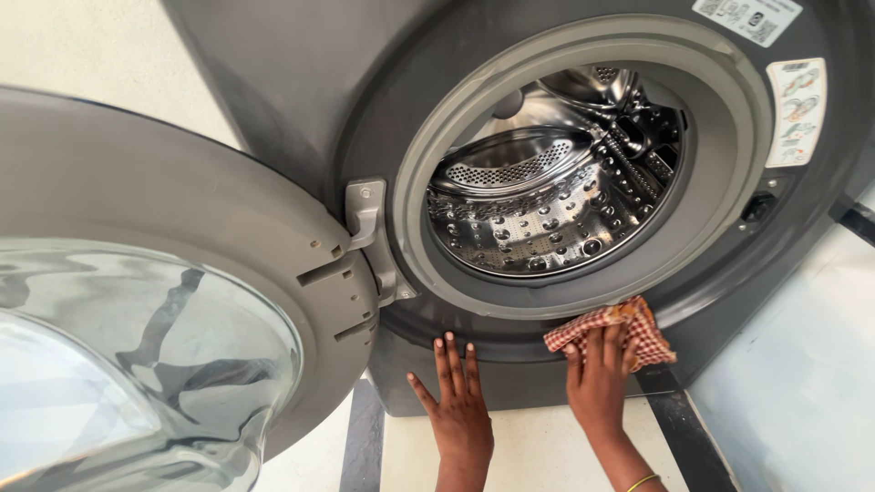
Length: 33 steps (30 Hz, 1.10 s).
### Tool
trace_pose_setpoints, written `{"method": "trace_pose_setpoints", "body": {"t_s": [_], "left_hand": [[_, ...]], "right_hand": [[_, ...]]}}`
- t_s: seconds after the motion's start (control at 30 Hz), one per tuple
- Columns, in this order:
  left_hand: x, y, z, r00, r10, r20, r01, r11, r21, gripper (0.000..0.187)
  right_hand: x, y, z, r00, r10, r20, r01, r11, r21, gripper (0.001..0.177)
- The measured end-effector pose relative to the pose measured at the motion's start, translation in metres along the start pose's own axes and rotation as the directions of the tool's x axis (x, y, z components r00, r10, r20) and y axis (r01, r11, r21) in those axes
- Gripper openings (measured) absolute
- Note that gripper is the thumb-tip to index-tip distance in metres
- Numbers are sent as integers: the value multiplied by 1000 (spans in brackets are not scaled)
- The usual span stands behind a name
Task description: The person wipes the rubber seal and the glass door of a front-loading washing machine by hand using a checkered cloth.
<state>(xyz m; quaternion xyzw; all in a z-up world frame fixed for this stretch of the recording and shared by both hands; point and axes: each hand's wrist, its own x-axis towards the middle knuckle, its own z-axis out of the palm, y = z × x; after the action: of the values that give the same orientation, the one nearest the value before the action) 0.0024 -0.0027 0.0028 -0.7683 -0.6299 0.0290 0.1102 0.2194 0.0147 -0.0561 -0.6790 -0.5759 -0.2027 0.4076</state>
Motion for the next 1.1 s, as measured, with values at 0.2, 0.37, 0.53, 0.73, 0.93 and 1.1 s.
{"method": "trace_pose_setpoints", "body": {"t_s": [0.2,0.37,0.53,0.73,0.93,1.1], "left_hand": [[0,-1,-5,996,22,86,-23,1000,20,97],[0,-1,1,1000,11,15,-12,999,36,93],[0,-3,2,997,45,66,-46,999,16,78],[1,-3,1,997,50,56,-52,998,33,75],[-1,-2,-5,999,21,41,-21,1000,8,92],[-3,-3,-10,999,24,29,-24,1000,-1,94]], "right_hand": [[-9,-23,4,999,-33,36,31,997,74,59],[-19,-46,13,977,-129,172,120,991,59,60],[-21,-77,21,930,-241,278,214,969,123,58],[-15,-72,29,890,-352,291,370,929,-10,58],[-15,-11,27,939,-255,233,284,953,-102,51],[-17,-6,16,980,-193,47,195,980,-49,46]]}}
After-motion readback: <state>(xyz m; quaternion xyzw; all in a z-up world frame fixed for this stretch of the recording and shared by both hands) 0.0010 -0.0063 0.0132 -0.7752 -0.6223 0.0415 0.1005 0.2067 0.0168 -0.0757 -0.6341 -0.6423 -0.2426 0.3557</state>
